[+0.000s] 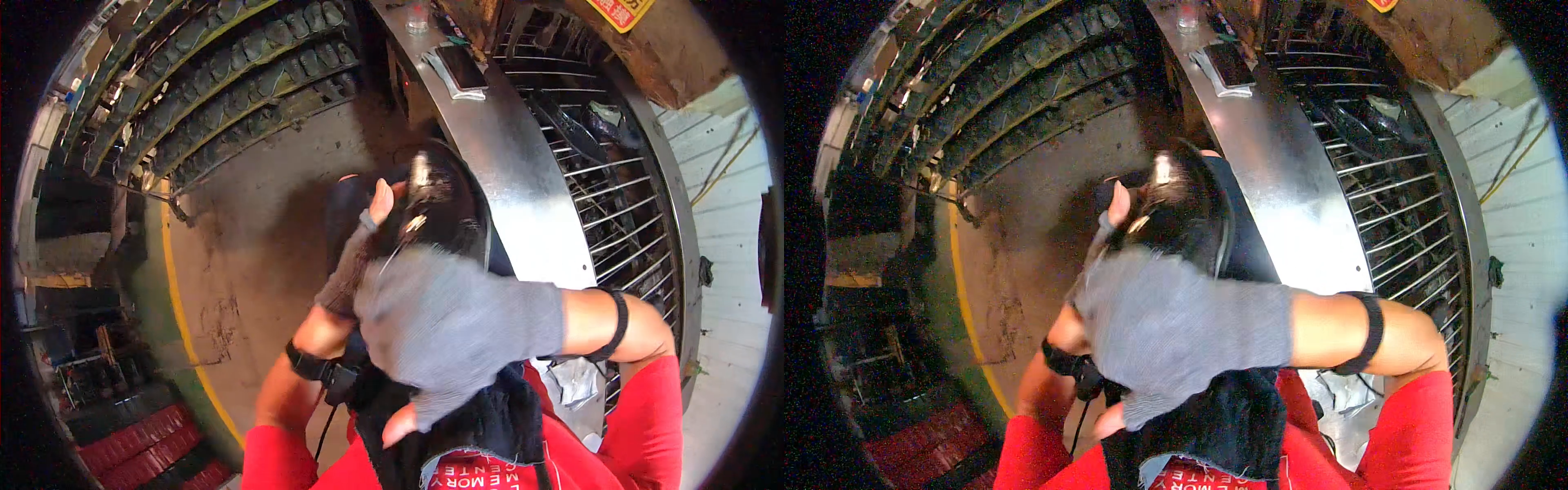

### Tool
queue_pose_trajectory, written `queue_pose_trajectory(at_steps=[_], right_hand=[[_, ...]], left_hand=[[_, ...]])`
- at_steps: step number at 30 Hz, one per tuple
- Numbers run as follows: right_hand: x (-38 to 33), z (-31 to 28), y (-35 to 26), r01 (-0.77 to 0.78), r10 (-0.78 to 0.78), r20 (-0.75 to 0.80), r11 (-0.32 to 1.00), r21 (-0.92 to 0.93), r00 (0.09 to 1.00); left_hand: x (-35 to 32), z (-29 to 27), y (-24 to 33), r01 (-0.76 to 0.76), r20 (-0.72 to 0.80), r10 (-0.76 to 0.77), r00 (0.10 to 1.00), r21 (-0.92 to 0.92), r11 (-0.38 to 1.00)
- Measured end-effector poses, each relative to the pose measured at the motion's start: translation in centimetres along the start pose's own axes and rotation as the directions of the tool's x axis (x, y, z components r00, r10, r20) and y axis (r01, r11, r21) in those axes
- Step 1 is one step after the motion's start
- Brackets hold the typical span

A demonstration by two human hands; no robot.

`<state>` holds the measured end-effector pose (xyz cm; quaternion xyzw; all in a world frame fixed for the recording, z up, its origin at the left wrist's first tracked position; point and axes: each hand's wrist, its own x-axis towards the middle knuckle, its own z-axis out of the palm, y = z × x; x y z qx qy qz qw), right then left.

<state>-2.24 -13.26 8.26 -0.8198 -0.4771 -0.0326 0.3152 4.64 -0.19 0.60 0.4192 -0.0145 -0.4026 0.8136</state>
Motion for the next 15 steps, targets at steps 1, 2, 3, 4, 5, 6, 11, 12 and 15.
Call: queue_pose_trajectory(at_steps=[1, 2, 3, 4, 5, 6, 11, 12, 15], right_hand=[[-0.8, 3.1, 0.1, -0.002, 0.005, 0.108, 1.0, -0.029, 0.994], [-1.4, 5.6, -0.4, 0.072, -0.049, 0.201, 0.992, -0.108, 0.978], [-2.0, 7.9, -0.6, 0.068, -0.046, 0.202, 0.993, -0.101, 0.978], [-2.1, 9.0, -0.4, 0.212, -0.191, 0.172, 0.971, -0.109, 0.966], [-2.4, 9.7, -0.3, 0.35, -0.333, 0.142, 0.929, -0.119, 0.932], [-3.3, 10.1, -0.2, 0.247, -0.267, -0.273, 0.963, -0.107, 0.924], [-7.1, 5.5, 0.4, -0.503, 0.798, -0.542, 0.593, 0.629, 0.264], [-8.1, 6.6, 1.1, -0.505, 0.822, -0.416, 0.568, 0.649, 0.389], [-6.5, 8.1, -0.8, -0.494, 0.81, -0.461, 0.587, 0.641, 0.363]], left_hand=[[0.2, 1.7, 0.7, 0.003, 0.113, 0.004, 0.994, -0.063, 0.998], [0.9, -1.9, -1.8, 0.006, 0.087, -0.007, 0.996, 0.013, 1.0], [0.7, -3.2, -3.5, -0.054, -0.042, 0.055, 0.998, 0.023, 0.998], [0.1, -3.3, -4.3, -0.11, -0.072, 0.109, 0.991, -0.008, 0.994], [-0.4, -3.4, -5.0, -0.166, -0.105, 0.161, 0.981, -0.037, 0.985], [-0.6, -3.8, -5.3, -0.126, -0.068, 0.116, 0.991, -0.175, 0.976], [-2.4, -3.0, -5.0, -0.196, -0.11, 0.193, 0.975, -0.019, 0.98], [-2.9, -2.0, -4.6, -0.191, -0.111, 0.198, 0.974, 0.073, 0.979], [-3.7, -1.9, -6.2, -0.133, -0.167, 0.148, 0.975, 0.093, 0.987]])
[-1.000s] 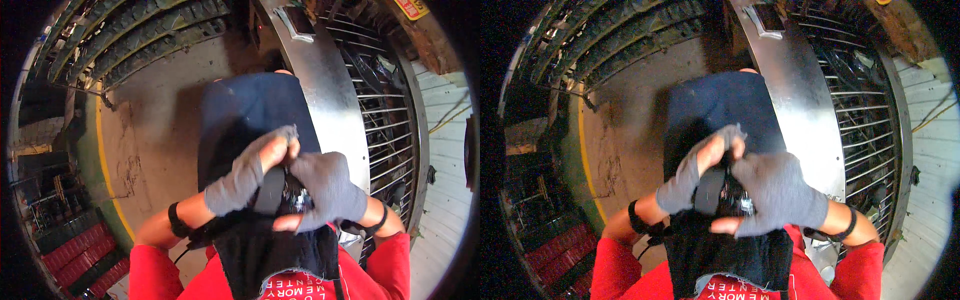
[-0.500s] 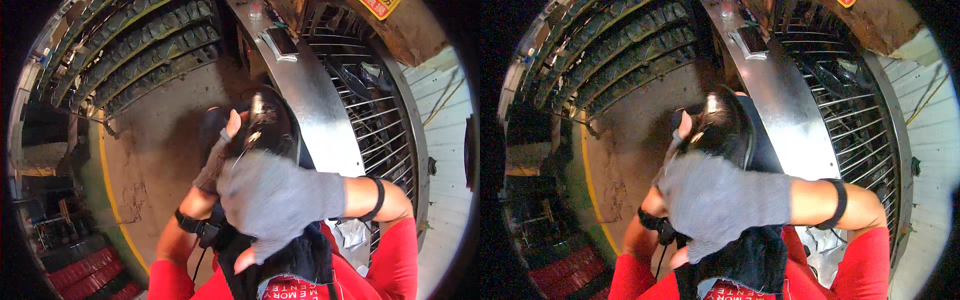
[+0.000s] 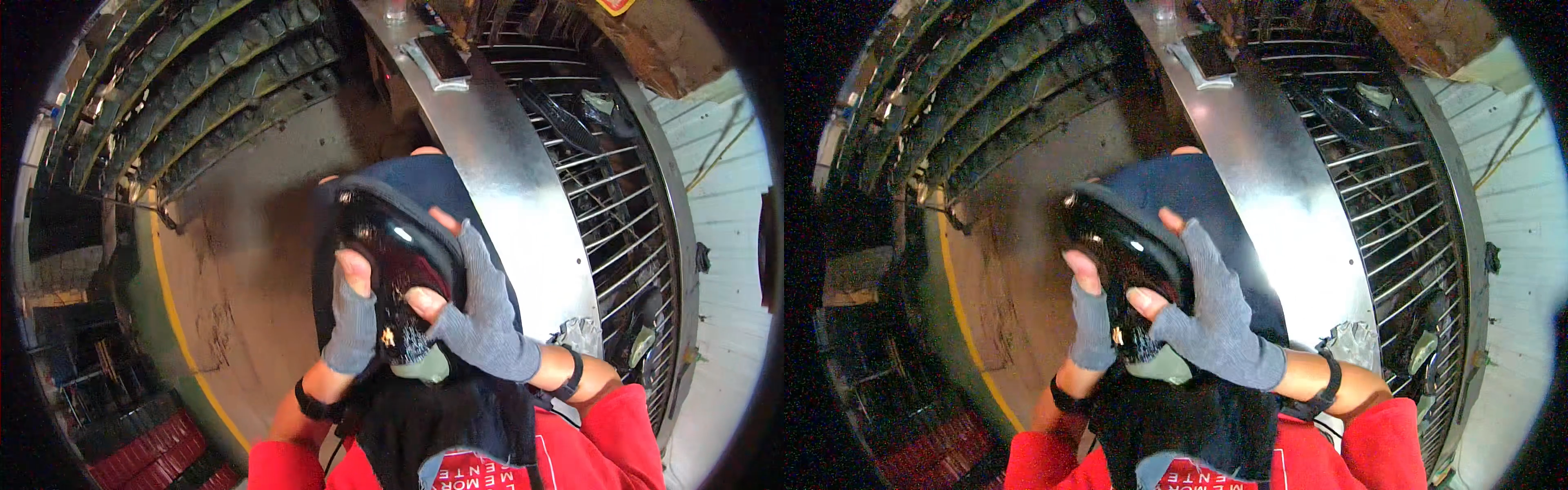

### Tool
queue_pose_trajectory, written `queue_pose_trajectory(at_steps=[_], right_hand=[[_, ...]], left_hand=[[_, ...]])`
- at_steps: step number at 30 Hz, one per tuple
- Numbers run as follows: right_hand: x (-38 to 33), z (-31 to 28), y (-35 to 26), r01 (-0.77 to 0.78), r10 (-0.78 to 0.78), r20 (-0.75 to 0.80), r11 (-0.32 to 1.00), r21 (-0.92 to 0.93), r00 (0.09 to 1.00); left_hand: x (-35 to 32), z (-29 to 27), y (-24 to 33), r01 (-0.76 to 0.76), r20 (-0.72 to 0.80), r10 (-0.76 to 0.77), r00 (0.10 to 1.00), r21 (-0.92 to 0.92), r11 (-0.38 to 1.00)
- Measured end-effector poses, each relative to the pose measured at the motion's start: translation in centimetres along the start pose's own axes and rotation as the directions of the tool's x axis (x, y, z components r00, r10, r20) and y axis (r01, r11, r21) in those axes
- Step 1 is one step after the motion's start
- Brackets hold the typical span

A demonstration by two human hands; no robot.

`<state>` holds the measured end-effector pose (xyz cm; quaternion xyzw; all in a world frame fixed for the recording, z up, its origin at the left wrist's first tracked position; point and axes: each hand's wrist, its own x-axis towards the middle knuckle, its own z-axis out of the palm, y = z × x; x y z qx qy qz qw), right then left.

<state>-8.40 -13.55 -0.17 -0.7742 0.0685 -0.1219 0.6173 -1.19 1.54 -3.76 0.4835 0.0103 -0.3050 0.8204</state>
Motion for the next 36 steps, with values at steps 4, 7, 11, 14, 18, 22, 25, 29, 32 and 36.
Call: queue_pose_trajectory(at_steps=[4, 7, 11, 14, 18, 22, 25, 29, 32, 36], right_hand=[[1.0, -2.9, -2.4, -0.04, 0.037, 0.171, 0.999, 0.017, 0.985], [4.5, -4.2, -4.8, 0.106, -0.117, 0.235, 0.992, 0.062, 0.965], [4.6, -3.9, -5.4, 0.167, -0.148, 0.264, 0.985, -0.051, 0.953], [4.2, -3.1, -3.3, 0.125, -0.124, 0.162, 0.992, 0.0, 0.979], [0.1, -1.7, 4.1, -0.321, 0.218, 0.271, 0.843, 0.431, 0.938], [2.1, -1.4, 4.2, -0.63, 0.27, 0.579, 0.171, 0.757, 0.769], [2.2, -0.7, 5.2, -0.713, 0.32, 0.654, 0.116, 0.691, 0.685], [0.5, -1.4, 6.6, -0.702, 0.345, 0.616, 0.247, 0.668, 0.708], [-2.3, -3.8, 6.6, -0.685, 0.434, 0.622, -0.015, 0.728, 0.652], [-3.1, -5.4, 4.2, -0.638, 0.462, 0.479, 0.7, 0.32, 0.747]], left_hand=[[-0.4, 1.5, 1.2, -0.151, 0.158, 0.122, 0.98, 0.184, 0.971], [-1.6, 1.8, -0.9, -0.309, 0.083, 0.298, 0.951, 0.268, 0.913], [-2.5, 1.9, 0.1, -0.045, 0.04, 0.04, 0.998, 0.133, 0.99], [-2.9, 2.6, 1.0, -0.29, -0.072, 0.379, 0.923, 0.519, 0.804], [-1.4, 2.1, 6.2, -0.469, 0.271, 0.389, 0.88, 0.623, 0.626], [5.2, 4.3, 7.8, -0.586, 0.342, 0.501, 0.795, 0.222, 0.779], [7.2, 4.4, 8.6, -0.324, 0.445, 0.203, 0.872, 0.215, 0.921], [7.9, 3.8, 6.1, -0.387, 0.382, 0.253, 0.889, 0.333, 0.86], [7.8, 3.1, 5.2, -0.362, 0.37, 0.246, 0.896, 0.287, 0.887], [5.5, 3.2, 1.7, -0.358, 0.056, 0.353, 0.934, 0.151, 0.922]])
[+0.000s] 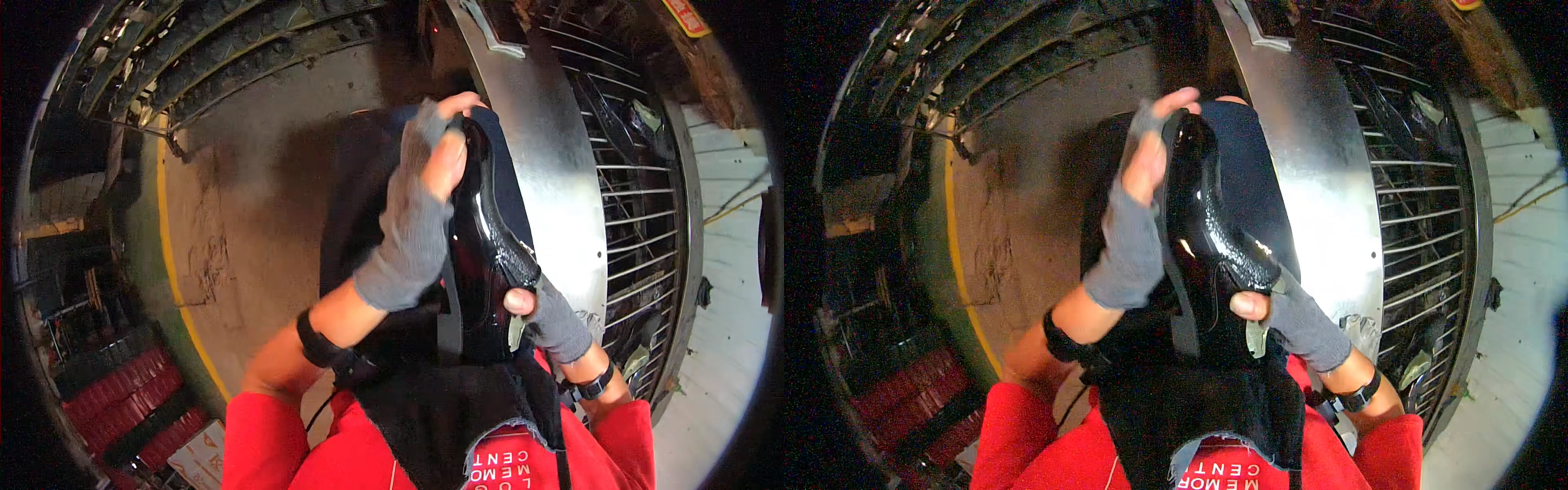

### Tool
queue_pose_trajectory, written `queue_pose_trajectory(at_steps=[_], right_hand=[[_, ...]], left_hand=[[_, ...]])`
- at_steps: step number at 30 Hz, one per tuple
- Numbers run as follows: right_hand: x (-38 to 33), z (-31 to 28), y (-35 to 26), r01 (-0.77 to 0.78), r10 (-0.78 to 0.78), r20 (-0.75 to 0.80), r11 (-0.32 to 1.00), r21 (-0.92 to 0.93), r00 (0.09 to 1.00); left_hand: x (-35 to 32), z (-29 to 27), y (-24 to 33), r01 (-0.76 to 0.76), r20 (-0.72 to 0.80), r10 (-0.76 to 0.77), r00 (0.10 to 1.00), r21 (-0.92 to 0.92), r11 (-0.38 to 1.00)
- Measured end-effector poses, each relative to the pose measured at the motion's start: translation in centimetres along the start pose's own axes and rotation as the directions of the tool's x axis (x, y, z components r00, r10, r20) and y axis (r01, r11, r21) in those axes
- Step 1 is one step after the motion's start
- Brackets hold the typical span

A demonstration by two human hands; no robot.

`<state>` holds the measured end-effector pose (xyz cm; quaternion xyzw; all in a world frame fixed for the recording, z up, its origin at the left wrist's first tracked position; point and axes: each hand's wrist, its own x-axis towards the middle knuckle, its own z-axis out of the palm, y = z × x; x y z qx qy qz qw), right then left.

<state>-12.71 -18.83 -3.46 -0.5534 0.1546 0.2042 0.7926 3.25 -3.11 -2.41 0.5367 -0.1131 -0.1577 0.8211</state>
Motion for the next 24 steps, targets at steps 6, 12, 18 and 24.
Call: queue_pose_trajectory(at_steps=[6, 12, 18, 24], right_hand=[[1.7, 1.7, -0.2, -0.047, 0.063, -0.108, 0.988, 0.144, 0.992], [9.6, 1.8, -2.3, 0.137, -0.082, -0.143, 0.892, 0.43, 0.986], [13.2, 1.1, 0.7, 0.065, -0.042, -0.265, 0.995, 0.08, 0.963], [14.0, 1.3, 1.7, 0.286, -0.235, -0.229, 0.932, 0.224, 0.945]], left_hand=[[-1.8, -1.6, -1.7, -0.416, 0.095, 0.477, 0.874, 0.654, 0.631], [2.1, -4.8, -3.8, 0.1, 0.045, -0.102, 0.994, 0.046, 0.994], [-4.1, -6.4, -7.5, 0.433, -0.037, -0.468, 0.883, -0.321, 0.842], [-1.9, -5.2, -8.1, 0.278, -0.115, -0.262, 0.958, 0.164, 0.946]])
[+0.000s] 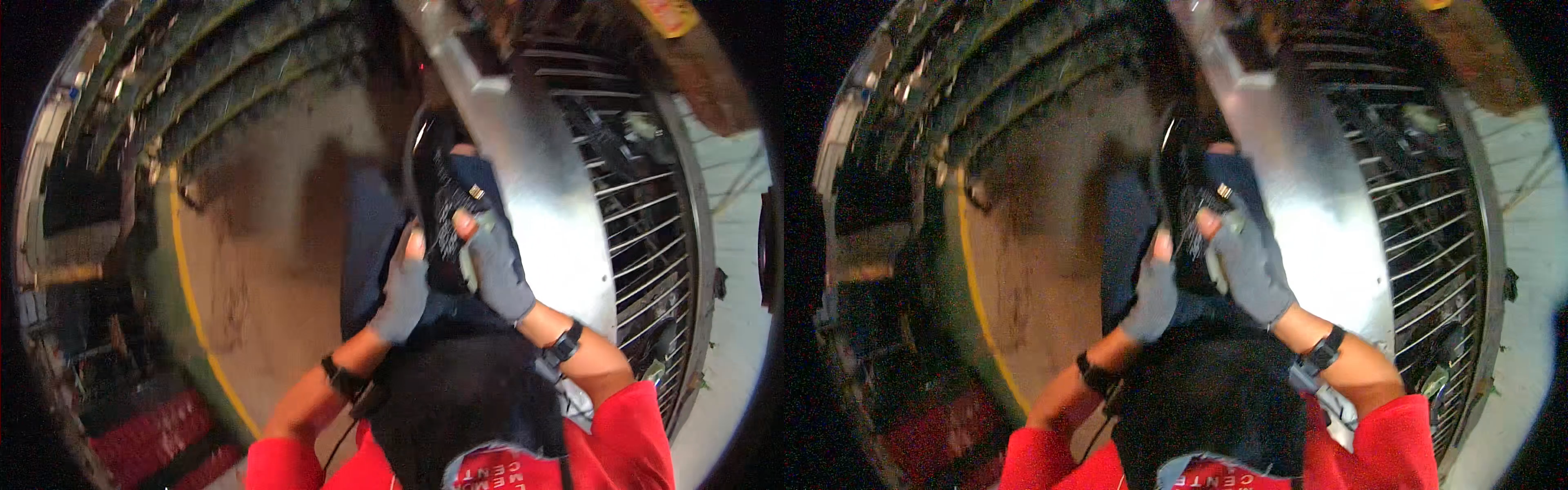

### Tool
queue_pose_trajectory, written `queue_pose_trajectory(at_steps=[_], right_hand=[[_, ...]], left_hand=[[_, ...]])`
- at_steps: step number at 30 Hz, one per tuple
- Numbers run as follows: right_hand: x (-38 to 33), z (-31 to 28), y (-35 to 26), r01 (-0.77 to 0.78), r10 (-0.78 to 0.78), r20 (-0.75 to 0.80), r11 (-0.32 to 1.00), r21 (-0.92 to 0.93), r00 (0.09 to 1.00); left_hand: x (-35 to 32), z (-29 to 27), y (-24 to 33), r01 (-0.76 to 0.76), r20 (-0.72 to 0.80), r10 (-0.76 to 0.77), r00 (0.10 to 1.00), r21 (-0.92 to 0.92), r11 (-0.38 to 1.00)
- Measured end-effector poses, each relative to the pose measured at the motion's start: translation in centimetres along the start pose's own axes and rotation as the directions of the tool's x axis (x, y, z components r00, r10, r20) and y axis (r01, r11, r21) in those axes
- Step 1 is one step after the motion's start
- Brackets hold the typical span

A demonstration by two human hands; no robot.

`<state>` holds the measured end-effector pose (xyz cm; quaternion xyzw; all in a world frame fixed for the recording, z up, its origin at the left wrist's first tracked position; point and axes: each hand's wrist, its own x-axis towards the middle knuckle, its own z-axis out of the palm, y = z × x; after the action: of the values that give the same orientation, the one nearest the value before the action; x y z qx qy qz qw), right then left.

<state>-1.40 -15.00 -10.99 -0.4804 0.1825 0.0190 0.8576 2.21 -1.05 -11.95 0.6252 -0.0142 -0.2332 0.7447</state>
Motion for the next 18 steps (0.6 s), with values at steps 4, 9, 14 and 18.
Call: queue_pose_trajectory(at_steps=[4, 9, 14, 18], right_hand=[[-2.3, -1.1, -5.8, 0.004, -0.018, 0.067, 0.979, 0.204, 0.998], [-11.2, -12.3, -10.0, -0.076, 0.099, -0.095, 0.973, 0.22, 0.991], [-24.0, -29.1, -12.4, -0.312, -0.281, -0.639, 0.69, -0.653, 0.716], [-26.0, -33.1, -13.0, -0.828, -0.229, -0.803, -0.02, -0.561, 0.55]], left_hand=[[-1.0, -1.3, 1.5, -0.212, 0.204, 0.157, 0.966, 0.281, 0.936], [0.6, -2.9, 1.9, -0.015, 0.429, -0.092, 0.898, 0.24, 0.971], [-0.1, -2.4, 0.9, -0.329, 0.448, 0.08, 0.891, 0.514, 0.793], [0.8, -1.6, 0.9, -0.16, 0.425, -0.04, 0.904, 0.423, 0.892]])
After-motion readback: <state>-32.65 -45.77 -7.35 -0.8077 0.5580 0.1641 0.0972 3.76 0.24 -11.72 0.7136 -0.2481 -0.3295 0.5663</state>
